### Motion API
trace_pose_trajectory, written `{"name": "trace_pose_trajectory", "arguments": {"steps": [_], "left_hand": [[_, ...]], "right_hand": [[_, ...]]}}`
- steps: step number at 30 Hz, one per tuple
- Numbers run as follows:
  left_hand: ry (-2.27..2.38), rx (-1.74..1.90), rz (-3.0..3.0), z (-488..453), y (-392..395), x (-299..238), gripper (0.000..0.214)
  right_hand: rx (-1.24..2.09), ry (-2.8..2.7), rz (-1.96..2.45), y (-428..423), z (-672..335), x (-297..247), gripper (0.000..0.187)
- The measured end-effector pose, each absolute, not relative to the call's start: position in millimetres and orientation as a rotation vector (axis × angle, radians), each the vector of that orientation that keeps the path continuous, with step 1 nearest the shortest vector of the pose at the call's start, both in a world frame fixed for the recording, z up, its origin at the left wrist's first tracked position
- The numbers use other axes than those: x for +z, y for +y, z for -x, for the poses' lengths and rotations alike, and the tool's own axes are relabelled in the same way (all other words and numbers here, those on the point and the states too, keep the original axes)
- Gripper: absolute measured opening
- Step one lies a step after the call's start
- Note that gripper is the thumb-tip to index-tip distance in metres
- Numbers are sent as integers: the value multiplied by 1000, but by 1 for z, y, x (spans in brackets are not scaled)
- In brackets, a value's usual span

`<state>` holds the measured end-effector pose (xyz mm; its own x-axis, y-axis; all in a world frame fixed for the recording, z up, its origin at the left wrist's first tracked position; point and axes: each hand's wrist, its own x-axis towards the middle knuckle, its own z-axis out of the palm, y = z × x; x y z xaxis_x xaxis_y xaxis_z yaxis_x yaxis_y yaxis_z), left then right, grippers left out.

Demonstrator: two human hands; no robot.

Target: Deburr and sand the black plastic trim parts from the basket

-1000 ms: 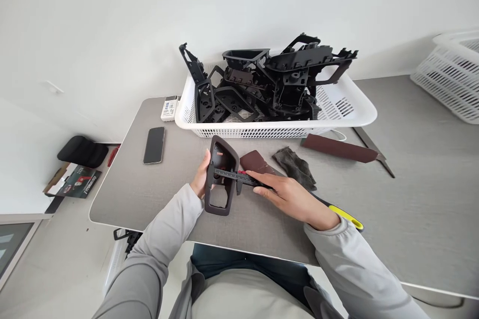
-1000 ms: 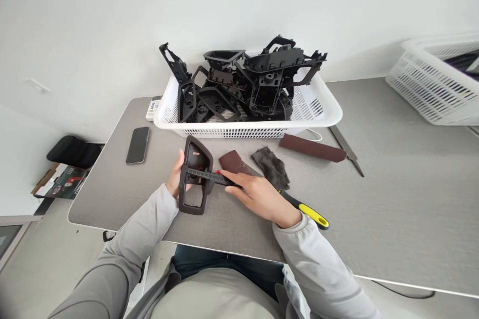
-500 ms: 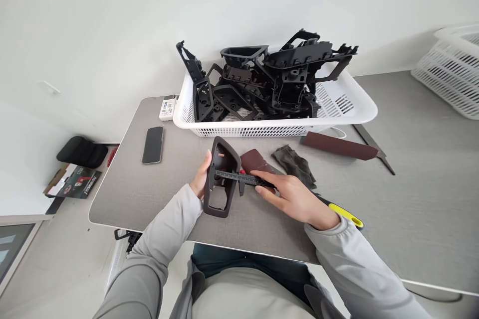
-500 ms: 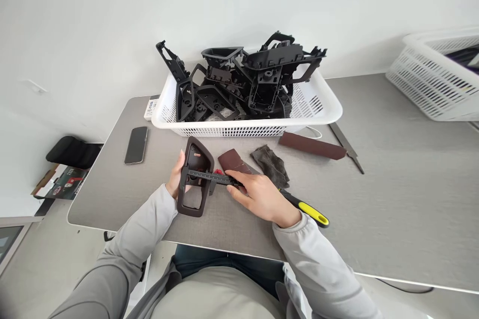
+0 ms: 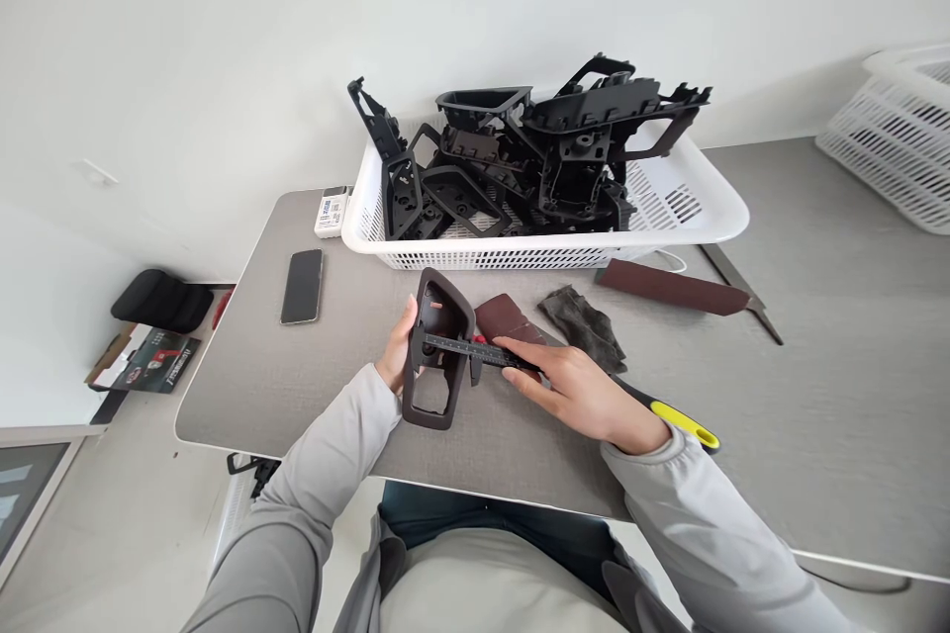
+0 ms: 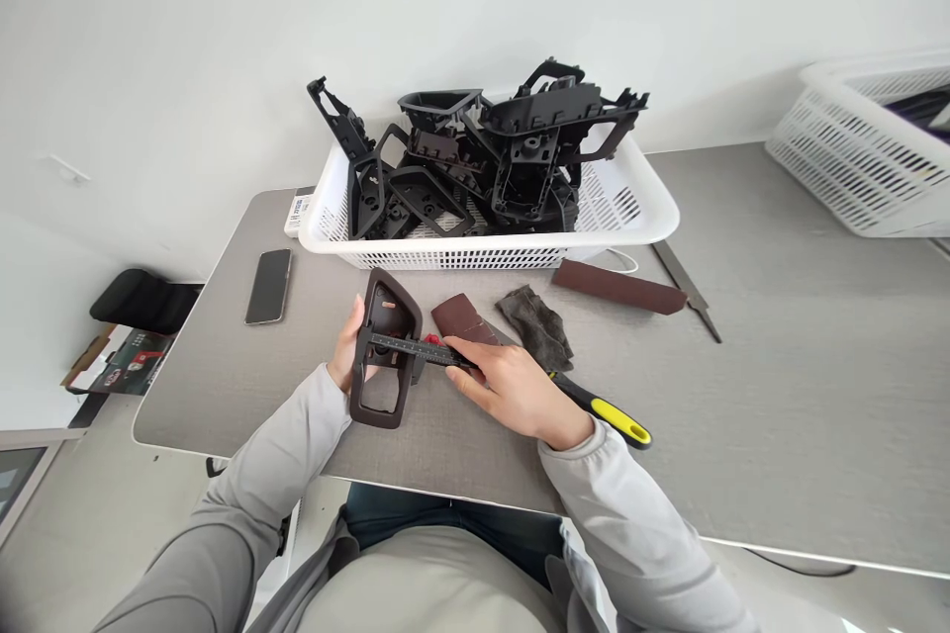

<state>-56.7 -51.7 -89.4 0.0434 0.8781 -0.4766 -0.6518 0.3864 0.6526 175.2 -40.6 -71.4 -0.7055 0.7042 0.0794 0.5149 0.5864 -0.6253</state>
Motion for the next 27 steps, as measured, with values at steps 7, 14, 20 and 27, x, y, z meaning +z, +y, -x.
{"name": "trace_pose_trajectory", "arguments": {"steps": [7,14,20,27], "left_hand": [[976,1185,-307,57,-52,-89,50],[976,1185,-278,57,-52,-86,49],[933,1251,-232,58,-52,-82,53],[888,1351,-229,66,-46,-72,60]], "right_hand": [[845,-2500,994,-40,-175,-71,47],[850,-2461,983,-40,-176,-76,47],[808,-2435,1000,-42,-173,-82,43],[739,-2574,973,-50,-165,-81,58]]}}
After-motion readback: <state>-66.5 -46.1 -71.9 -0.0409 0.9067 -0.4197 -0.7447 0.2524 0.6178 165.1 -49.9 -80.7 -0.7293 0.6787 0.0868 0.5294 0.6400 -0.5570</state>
